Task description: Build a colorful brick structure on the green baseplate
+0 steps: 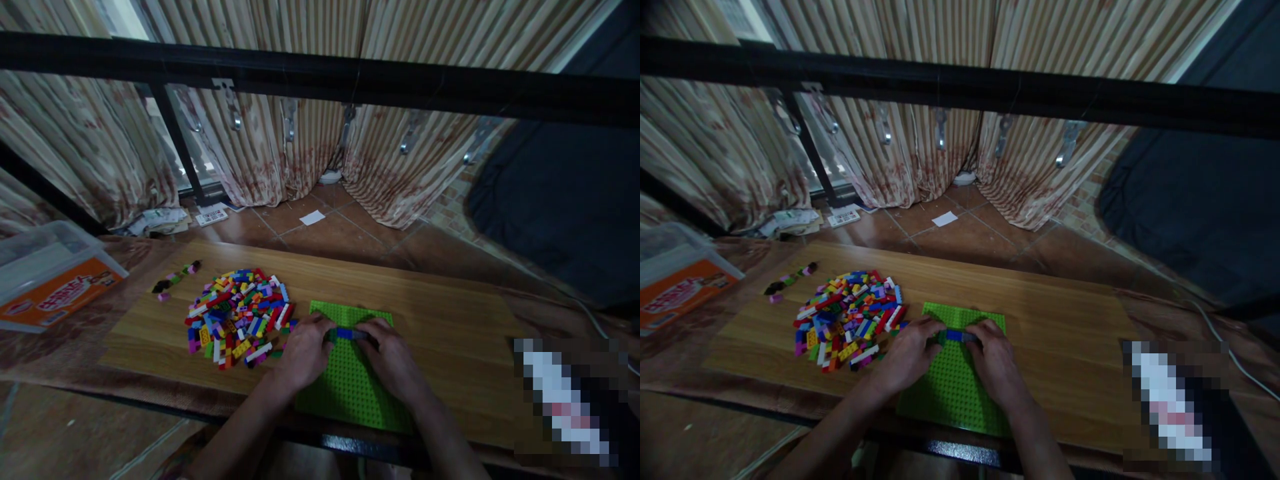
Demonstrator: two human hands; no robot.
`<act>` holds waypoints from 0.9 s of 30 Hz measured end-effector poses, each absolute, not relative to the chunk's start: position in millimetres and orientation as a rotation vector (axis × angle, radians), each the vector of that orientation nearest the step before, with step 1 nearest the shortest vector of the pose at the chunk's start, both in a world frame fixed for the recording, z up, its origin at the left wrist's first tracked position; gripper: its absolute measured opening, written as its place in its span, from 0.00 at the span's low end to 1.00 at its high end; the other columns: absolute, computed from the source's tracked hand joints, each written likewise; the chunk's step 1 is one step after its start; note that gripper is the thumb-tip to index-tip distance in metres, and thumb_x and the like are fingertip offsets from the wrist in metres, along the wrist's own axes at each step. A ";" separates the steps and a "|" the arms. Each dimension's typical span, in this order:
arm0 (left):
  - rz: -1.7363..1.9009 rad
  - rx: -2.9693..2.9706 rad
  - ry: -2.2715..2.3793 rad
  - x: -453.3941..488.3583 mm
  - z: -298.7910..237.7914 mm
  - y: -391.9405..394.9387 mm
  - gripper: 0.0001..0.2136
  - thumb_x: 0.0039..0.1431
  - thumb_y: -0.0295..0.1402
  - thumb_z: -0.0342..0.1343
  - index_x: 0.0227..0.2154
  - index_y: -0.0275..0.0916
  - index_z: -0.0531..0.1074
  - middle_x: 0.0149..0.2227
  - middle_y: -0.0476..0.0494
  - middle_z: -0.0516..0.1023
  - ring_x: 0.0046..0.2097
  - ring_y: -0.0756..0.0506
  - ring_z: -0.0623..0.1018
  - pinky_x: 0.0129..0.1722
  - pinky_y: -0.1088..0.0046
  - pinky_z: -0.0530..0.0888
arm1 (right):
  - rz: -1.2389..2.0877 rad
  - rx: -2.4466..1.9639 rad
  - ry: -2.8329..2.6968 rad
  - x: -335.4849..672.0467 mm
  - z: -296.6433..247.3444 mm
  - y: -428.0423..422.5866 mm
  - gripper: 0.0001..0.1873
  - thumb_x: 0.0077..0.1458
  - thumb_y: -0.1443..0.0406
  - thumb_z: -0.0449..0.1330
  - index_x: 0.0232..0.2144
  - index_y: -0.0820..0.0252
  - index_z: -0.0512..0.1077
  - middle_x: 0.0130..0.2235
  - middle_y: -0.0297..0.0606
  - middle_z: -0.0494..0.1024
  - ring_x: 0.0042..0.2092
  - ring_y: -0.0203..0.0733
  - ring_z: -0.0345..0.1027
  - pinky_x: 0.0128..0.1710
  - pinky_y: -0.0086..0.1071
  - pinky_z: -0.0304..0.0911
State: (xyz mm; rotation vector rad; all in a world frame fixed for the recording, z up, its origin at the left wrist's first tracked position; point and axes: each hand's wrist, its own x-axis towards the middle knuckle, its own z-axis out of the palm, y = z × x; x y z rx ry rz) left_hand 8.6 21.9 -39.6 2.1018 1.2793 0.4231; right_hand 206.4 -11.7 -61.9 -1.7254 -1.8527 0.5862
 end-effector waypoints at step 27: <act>0.298 2.167 1.427 8.7 -30.7 8.9 0.10 0.53 0.32 0.58 0.40 0.40 0.70 0.43 0.43 0.74 0.46 0.43 0.75 0.48 0.66 0.69 | 0.624 -1.706 -1.802 215.4 -57.8 -15.7 0.13 0.52 0.67 0.58 0.41 0.54 0.74 0.41 0.37 0.74 0.42 0.42 0.69 0.44 0.39 0.65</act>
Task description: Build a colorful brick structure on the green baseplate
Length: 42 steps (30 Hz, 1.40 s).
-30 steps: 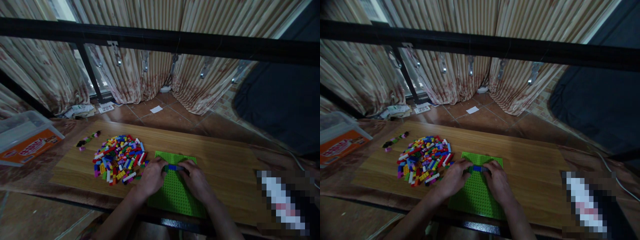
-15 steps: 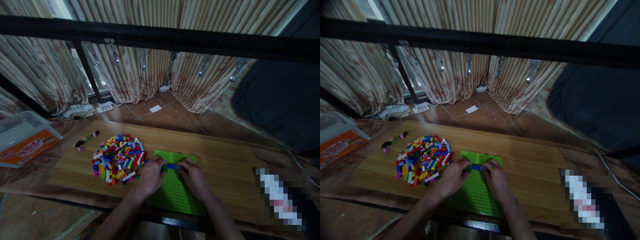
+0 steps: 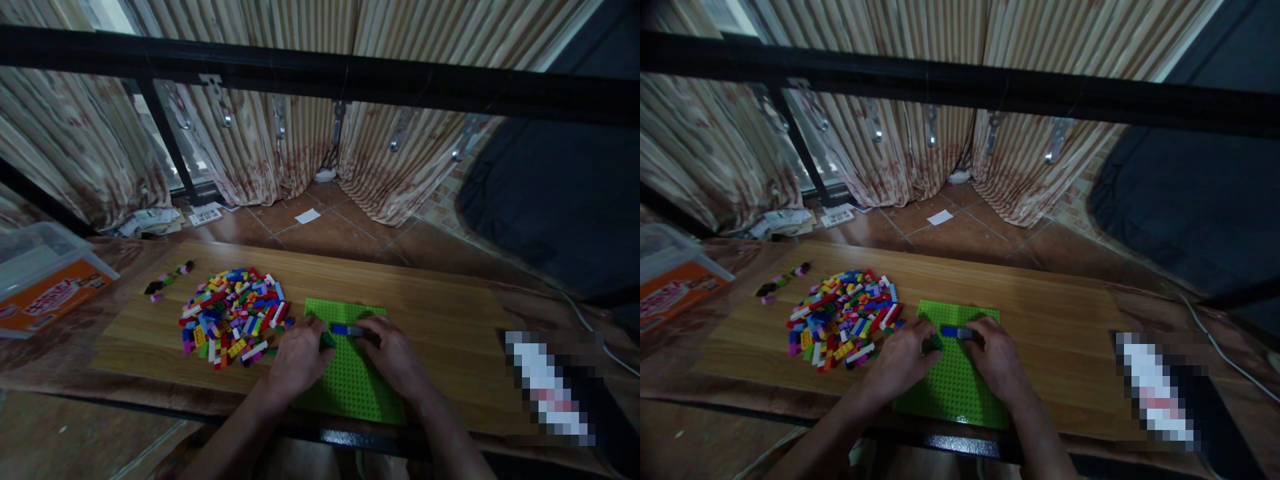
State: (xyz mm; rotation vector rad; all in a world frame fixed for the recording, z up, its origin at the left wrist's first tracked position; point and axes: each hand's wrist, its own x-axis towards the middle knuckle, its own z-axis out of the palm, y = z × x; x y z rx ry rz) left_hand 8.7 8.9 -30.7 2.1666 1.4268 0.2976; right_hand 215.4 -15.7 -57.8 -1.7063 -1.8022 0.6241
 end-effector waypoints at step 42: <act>0.476 1.982 1.319 17.7 -45.1 7.5 0.22 0.60 0.26 0.46 0.57 0.37 0.62 0.43 0.40 0.78 0.45 0.43 0.77 0.47 0.67 0.71 | 0.475 -1.952 -1.631 176.4 -65.0 -13.4 0.17 0.41 0.61 0.69 0.37 0.54 0.77 0.42 0.39 0.72 0.46 0.48 0.66 0.46 0.41 0.62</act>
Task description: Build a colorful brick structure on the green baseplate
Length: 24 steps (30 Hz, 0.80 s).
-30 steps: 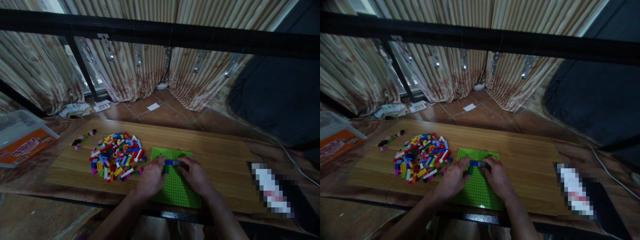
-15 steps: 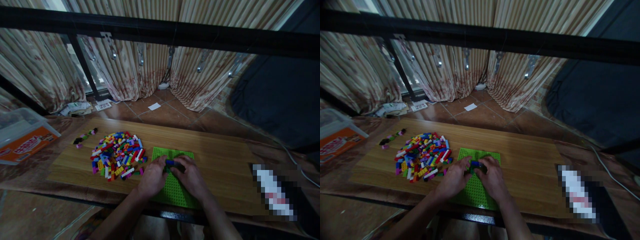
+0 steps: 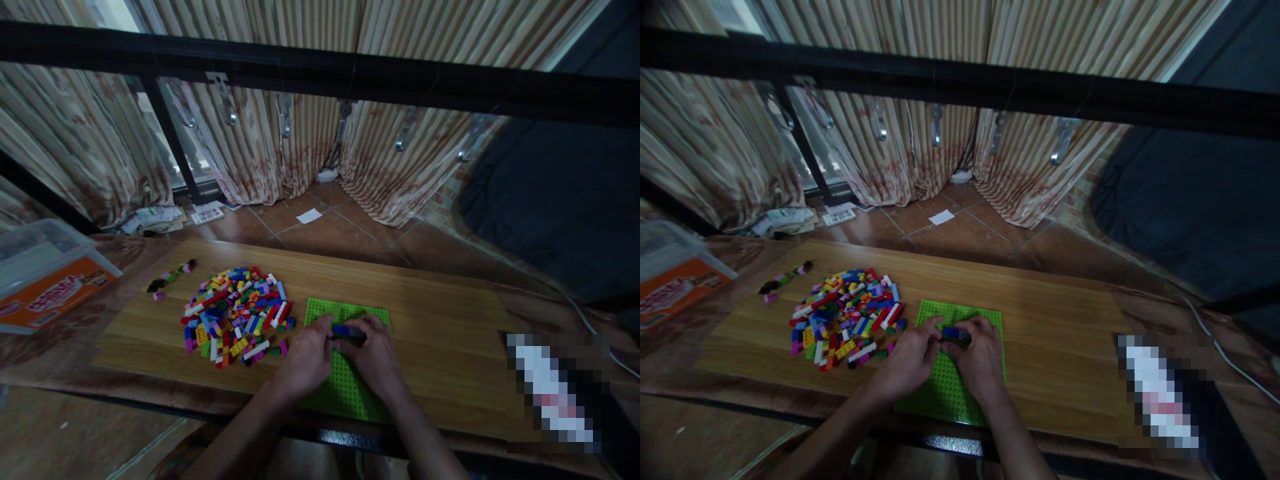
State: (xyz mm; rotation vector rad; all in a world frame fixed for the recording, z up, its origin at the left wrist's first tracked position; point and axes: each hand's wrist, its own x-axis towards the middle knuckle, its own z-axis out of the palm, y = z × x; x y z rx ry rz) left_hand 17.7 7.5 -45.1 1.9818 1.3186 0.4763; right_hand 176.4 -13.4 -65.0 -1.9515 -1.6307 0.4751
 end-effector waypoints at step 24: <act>0.468 1.730 1.499 33.4 -48.0 33.0 0.14 0.49 0.23 0.56 0.41 0.35 0.74 0.30 0.44 0.80 0.34 0.46 0.78 0.34 0.73 0.71 | 0.449 -1.907 -1.670 179.5 -69.9 -6.0 0.14 0.39 0.58 0.69 0.30 0.55 0.75 0.36 0.38 0.72 0.41 0.46 0.67 0.42 0.40 0.63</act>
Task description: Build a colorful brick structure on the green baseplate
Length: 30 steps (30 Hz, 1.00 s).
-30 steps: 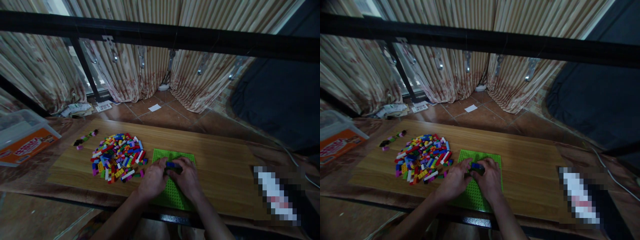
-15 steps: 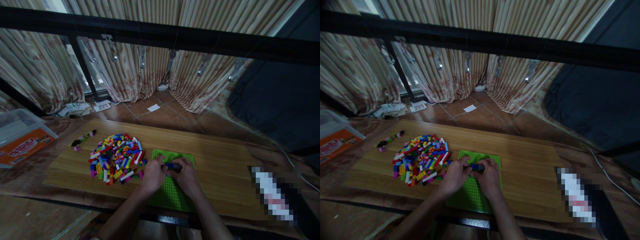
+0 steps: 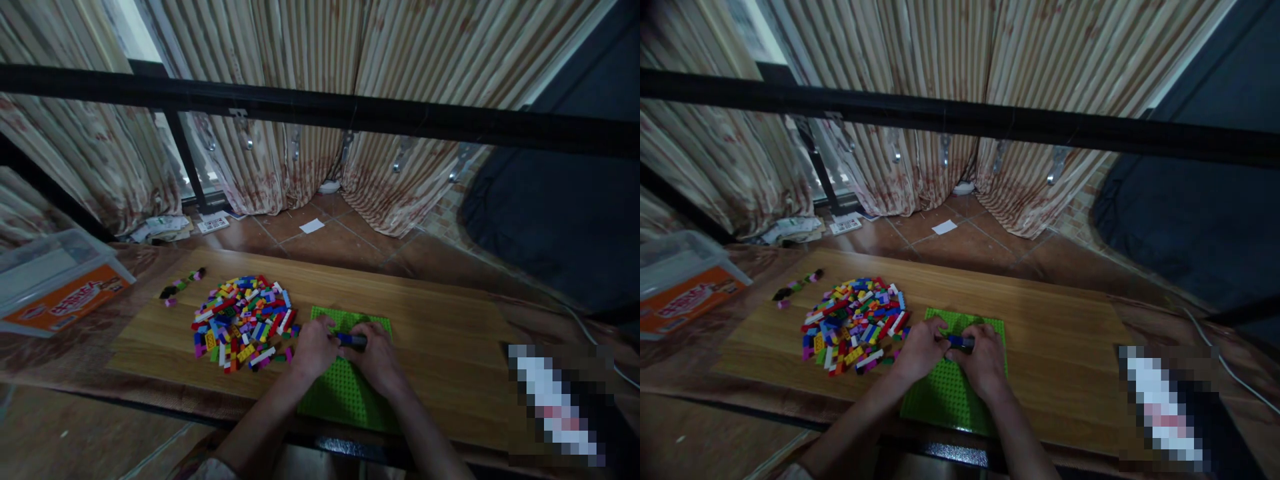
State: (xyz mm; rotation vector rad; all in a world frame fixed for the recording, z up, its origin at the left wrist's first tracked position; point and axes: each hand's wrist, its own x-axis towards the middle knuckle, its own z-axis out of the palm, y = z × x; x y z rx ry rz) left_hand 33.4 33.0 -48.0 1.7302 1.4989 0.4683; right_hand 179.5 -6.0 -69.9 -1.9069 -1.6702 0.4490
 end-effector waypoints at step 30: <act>1.577 0.950 1.389 -104.2 11.3 75.2 0.16 0.47 0.36 0.60 0.38 0.31 0.73 0.23 0.49 0.75 0.23 0.53 0.73 0.25 0.79 0.68 | 0.031 -1.595 -2.178 172.1 -83.5 -26.1 0.19 0.60 0.62 0.53 0.53 0.56 0.67 0.55 0.46 0.70 0.57 0.55 0.61 0.55 0.57 0.55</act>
